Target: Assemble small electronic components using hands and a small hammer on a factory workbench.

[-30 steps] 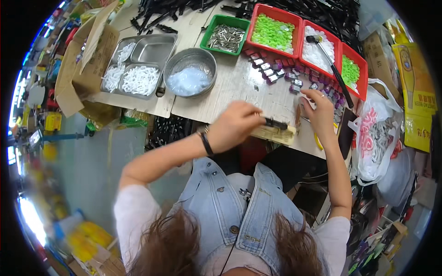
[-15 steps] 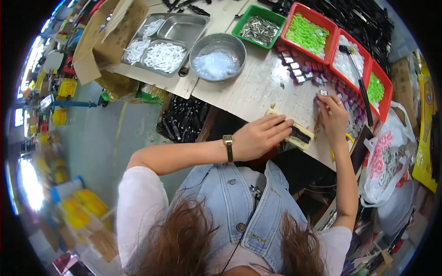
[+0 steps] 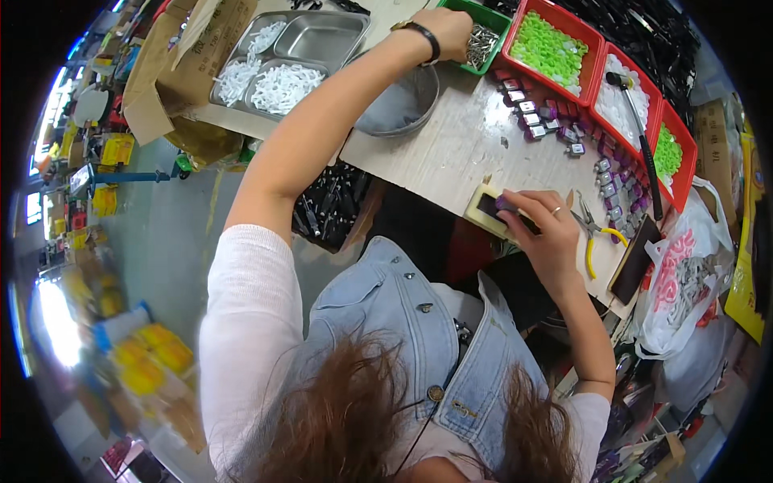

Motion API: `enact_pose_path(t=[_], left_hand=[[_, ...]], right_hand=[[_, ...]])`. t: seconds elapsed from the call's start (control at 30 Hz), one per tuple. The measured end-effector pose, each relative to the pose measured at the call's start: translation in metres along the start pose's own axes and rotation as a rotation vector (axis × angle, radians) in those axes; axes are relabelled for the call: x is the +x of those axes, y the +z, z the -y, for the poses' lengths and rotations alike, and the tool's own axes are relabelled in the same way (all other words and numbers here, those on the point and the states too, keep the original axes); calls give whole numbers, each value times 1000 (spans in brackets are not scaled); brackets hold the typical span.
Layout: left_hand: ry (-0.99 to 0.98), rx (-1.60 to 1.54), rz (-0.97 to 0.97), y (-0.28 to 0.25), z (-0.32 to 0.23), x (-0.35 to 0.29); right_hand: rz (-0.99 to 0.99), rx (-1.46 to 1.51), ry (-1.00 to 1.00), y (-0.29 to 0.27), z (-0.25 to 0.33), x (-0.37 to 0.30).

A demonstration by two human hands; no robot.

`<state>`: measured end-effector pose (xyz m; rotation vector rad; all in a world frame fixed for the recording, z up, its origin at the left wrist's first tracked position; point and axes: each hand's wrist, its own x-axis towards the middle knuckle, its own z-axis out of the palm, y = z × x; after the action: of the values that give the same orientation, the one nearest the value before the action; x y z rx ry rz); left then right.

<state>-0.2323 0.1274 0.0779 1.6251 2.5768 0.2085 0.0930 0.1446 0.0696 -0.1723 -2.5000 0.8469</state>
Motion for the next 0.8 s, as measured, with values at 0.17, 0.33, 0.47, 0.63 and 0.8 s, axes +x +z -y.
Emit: enact_pose_path(t=[0.17,0.33,0.47,0.63,0.8], left_hand=[[121,28,150,5,11,17],[248,90,152,12,13,28],[319,84,159,0,11,15],[320,60,51,5,11,12],[330,-87,-147,6,10,5]], right_hand=[[35,-55,-49,19,4,-1],[38,-135,-139,23,-3,0],[159,-129,-1,19,3,8],[272,-62,-100,14,0,27],[108,-82,-47,19,2,6]])
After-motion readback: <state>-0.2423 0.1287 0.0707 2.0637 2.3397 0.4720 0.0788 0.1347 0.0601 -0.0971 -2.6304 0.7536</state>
